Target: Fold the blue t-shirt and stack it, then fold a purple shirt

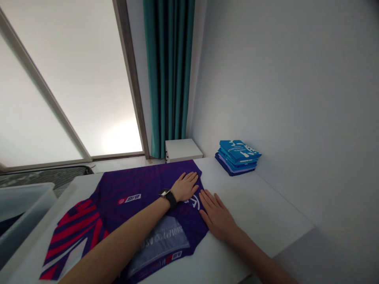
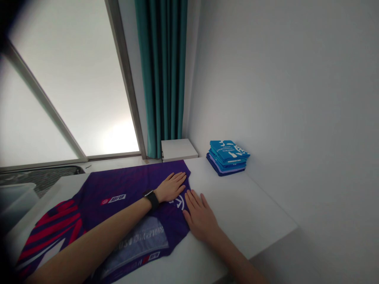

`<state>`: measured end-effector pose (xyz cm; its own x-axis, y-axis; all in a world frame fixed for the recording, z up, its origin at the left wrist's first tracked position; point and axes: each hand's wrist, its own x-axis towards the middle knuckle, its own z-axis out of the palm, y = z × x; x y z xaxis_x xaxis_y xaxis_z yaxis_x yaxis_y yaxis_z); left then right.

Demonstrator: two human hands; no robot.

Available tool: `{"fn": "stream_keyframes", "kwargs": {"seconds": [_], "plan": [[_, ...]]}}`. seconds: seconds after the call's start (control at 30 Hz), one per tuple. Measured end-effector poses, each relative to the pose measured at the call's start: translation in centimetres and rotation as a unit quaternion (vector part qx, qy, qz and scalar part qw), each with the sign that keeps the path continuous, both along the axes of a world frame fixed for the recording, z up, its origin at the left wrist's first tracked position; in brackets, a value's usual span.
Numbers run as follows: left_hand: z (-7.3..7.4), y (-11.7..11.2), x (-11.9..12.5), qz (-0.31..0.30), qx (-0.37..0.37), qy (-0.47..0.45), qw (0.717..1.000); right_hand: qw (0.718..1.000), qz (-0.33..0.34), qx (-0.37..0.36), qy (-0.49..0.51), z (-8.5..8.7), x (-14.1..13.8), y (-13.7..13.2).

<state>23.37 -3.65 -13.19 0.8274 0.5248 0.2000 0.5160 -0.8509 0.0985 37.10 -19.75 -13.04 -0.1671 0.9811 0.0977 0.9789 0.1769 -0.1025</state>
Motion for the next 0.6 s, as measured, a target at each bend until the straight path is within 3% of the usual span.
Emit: {"fn": "stream_keyframes", "kwargs": {"seconds": [0.17, 0.27, 0.47, 0.6], "plan": [[0.6, -0.6, -0.7, 0.012, 0.006, 0.007, 1.0, 1.0, 0.02, -0.011, 0.001, -0.1, 1.1, -2.3], [0.6, -2.1, -1.4, -0.019, 0.02, -0.005, 1.0, 1.0, 0.023, -0.009, 0.004, -0.2, 1.7, -3.1], [0.2, -4.6, -3.2, -0.026, 0.004, -0.002, 1.0, 0.999, 0.021, 0.008, 0.022, -0.5, 2.1, -3.6], [0.5, -6.4, -4.5, -0.029, 0.01, -0.021, 0.999, 0.995, -0.011, 0.003, 0.095, -0.1, 2.6, -3.2]]}}
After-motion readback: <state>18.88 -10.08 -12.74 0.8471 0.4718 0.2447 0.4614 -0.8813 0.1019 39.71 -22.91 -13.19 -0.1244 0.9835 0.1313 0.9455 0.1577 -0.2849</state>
